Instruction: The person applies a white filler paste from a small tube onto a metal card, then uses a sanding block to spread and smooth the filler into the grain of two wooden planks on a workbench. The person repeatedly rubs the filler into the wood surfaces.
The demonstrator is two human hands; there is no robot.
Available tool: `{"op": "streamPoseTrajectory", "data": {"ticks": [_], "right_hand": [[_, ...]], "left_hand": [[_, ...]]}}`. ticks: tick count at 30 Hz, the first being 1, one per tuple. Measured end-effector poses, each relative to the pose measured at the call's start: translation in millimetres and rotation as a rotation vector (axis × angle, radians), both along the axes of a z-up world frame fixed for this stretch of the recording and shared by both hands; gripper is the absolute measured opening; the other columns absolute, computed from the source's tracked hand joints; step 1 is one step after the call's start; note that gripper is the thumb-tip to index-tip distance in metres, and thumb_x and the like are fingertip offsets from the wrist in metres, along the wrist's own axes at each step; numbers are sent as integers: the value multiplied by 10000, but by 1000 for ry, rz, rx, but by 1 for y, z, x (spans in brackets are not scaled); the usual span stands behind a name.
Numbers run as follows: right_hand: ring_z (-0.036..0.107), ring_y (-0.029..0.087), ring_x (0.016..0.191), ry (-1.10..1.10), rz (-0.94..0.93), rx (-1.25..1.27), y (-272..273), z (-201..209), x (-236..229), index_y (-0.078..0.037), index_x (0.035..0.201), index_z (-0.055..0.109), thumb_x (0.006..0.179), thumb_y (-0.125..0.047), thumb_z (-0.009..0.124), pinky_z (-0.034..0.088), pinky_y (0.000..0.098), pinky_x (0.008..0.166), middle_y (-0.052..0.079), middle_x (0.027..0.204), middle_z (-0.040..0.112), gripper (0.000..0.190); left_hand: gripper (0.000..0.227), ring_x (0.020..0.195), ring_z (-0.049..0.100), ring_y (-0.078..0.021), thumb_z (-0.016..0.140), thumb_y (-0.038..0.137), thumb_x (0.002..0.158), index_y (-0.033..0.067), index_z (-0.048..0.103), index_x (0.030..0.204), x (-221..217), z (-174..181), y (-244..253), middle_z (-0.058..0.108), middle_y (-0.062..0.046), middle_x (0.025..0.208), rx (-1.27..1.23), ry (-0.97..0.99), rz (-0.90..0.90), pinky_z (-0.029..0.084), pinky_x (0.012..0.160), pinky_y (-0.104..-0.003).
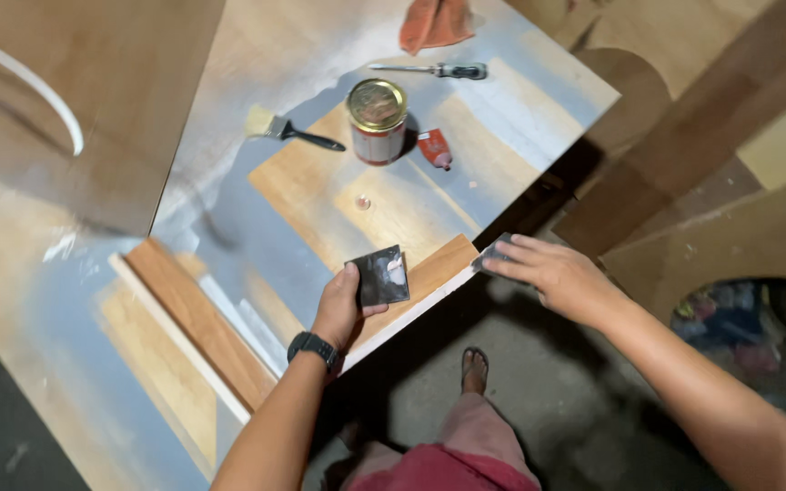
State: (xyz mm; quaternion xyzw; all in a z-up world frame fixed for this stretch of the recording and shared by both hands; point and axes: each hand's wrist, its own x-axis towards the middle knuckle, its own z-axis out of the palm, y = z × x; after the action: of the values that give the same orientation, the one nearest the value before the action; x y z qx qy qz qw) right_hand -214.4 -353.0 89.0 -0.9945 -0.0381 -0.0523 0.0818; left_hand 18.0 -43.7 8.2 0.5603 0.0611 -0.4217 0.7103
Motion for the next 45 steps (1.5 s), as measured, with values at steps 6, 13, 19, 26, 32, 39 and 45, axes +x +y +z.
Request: {"op": "streamPoseTrajectory", "data": {"ticks": [6,13,19,26,32,39,45], "right_hand": [[569,325,1470,-32,441,-82,-42,-6,29,-414,1455,686,997,-55,581,482,508,1172,-45,1563,655,591],[591,332,1436,-110,722,-102,-52,-9,65,-399,1475,648,970,-32,589,492,495,1169,-30,1538,660,627],[575,370,1445,-127,950,-9,-6,-18,88,-389,1471,654,971,-100,652,473,521,1164,24,1526,665,577],[571,400,1453,-144,1080,15,52,-33,110,-345,1461,668,979,-147,672,468,543,1168,83,1528,664,521],[545,391,1483,-57,1065,-85,17,-42,117,-351,1451,673,919,-122,712,451,527,1174,84,1539,660,581],[525,395,1489,-28,1001,-118,-33,-35,109,-343,1464,675,893,-94,761,428,534,1185,83,1573,635,628],[503,378,1511,15,952,-161,-70,-37,99,-364,1512,635,927,-73,710,445,540,1186,55,1602,604,658]], "left_hand": [[531,1109,739,-565,488,403,1189,-4,590,1514,1,-21,-8,635,-339,1397,49,-2,71,683,824,-681],[536,1084,752,-534,536,461,1170,52,614,1507,2,-44,-13,678,-315,1363,130,-10,128,684,825,-690],[547,1067,766,-512,496,484,1174,81,630,1519,-5,-8,-19,696,-299,1328,194,-11,128,698,848,-618],[585,983,776,-548,493,545,1155,145,582,1572,-5,1,-18,703,-345,1293,222,-9,131,705,791,-626],[593,908,785,-546,425,547,1162,160,536,1596,-9,12,-25,735,-386,1216,198,-18,96,715,743,-555],[615,933,778,-554,426,509,1164,119,476,1637,-12,15,-25,713,-418,1257,202,-23,111,704,748,-536],[593,920,784,-551,411,507,1167,126,495,1612,-11,6,-22,736,-396,1226,190,-19,107,705,729,-541]]}}
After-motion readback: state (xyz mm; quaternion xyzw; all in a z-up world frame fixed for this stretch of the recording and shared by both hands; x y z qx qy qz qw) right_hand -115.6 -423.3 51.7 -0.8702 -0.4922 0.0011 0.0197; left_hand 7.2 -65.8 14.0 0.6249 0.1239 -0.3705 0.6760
